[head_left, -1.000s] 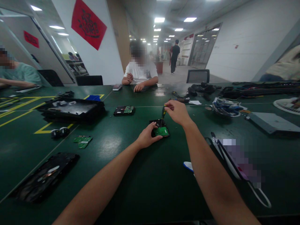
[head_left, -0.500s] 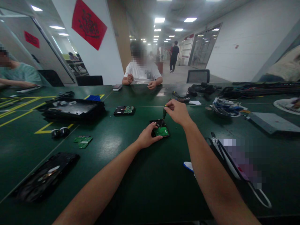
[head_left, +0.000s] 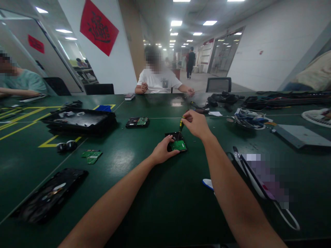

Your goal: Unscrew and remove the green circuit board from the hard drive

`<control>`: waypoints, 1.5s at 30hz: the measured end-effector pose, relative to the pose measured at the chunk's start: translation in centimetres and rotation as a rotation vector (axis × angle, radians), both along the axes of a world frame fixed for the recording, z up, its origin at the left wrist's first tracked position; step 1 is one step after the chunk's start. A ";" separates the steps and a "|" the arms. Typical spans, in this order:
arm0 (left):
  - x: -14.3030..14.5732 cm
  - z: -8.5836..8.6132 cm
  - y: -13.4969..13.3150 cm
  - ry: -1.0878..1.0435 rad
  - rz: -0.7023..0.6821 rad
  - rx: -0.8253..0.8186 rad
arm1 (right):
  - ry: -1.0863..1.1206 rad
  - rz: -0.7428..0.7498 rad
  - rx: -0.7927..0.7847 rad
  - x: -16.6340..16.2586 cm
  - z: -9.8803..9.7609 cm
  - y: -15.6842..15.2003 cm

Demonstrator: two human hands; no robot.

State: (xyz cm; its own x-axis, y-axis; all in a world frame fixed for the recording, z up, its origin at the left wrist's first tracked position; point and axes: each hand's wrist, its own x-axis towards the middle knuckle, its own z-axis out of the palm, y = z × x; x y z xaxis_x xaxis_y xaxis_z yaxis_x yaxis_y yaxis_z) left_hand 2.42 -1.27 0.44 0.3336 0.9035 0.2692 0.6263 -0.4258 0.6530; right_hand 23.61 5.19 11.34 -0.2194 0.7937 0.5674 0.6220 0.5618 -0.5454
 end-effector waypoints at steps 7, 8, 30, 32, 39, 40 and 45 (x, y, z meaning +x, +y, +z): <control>0.0 -0.1 0.0 -0.002 0.005 0.011 | -0.046 0.037 0.034 0.1 0.0 0.1; 0.0 -0.1 0.0 -0.001 0.002 0.011 | -0.042 0.024 0.033 0.1 0.0 0.1; -0.1 -0.3 0.2 0.002 0.002 0.018 | -0.027 0.025 0.025 0.0 0.1 0.0; -0.1 -0.3 0.2 -0.003 0.002 0.014 | -0.025 0.008 0.021 0.0 0.1 0.0; 0.0 -0.2 0.1 0.000 0.005 0.011 | 0.025 0.019 -0.010 0.0 0.2 -0.1; 0.0 -0.1 0.1 0.003 0.005 0.012 | 0.014 0.031 -0.007 0.0 0.2 -0.1; 0.0 -0.3 0.1 0.003 0.008 0.018 | -0.017 0.012 0.009 0.0 0.1 0.0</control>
